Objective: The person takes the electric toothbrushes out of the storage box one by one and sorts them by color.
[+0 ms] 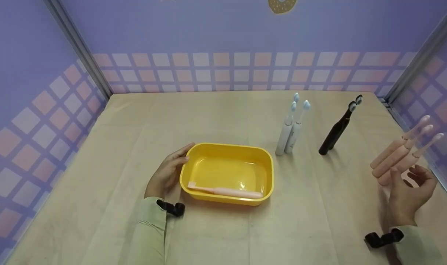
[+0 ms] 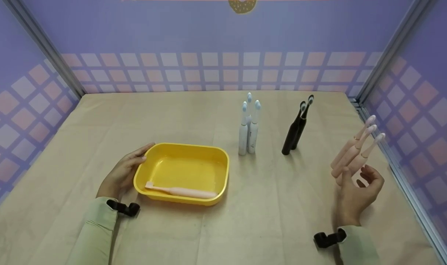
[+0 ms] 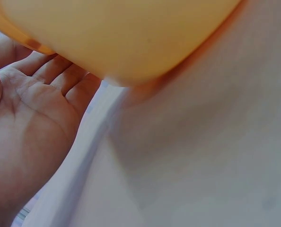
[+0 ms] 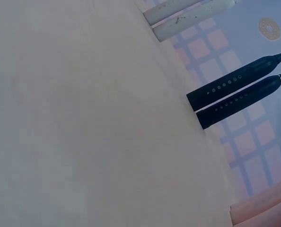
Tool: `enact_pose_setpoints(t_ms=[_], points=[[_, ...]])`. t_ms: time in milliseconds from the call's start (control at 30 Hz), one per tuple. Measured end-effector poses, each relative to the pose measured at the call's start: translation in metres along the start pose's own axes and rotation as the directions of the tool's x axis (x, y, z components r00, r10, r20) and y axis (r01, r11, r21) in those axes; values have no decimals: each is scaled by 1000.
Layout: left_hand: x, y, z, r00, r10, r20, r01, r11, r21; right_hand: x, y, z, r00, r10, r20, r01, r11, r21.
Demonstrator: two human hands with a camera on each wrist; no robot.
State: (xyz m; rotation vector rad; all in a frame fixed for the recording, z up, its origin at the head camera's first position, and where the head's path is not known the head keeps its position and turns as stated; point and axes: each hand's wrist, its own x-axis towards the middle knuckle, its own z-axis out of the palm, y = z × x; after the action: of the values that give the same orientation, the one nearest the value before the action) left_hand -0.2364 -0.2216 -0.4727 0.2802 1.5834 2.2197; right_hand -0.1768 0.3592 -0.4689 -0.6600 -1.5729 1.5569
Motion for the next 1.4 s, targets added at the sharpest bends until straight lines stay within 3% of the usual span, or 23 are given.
enact_pose_setpoints(t_ms=[233,400,667,867,1167,1400], points=[[-1,1,0,1000,-19,-14,19,1000,16,-4,-9,3,998,-47,-33,48,999,10],[0,2,1,1000,-16,-19,16,1000,24,-8,-11,6,991,-131,-32,130,991,-37],[0,2,0,1000,-5,-9,6,999,32,-17,-16,11,987,-159,-4,159,986,48],[1,1,1,1000,-9,-20,10,999,30,-25,-23,18,987,-140,75,126,978,168],[0,1,2,999,-22,-33,22,1000,14,-35,-28,37,972,-141,187,95,967,236],[1,0,1,999,-13,-30,14,1000,21,-49,-37,53,941,-139,308,81,978,194]])
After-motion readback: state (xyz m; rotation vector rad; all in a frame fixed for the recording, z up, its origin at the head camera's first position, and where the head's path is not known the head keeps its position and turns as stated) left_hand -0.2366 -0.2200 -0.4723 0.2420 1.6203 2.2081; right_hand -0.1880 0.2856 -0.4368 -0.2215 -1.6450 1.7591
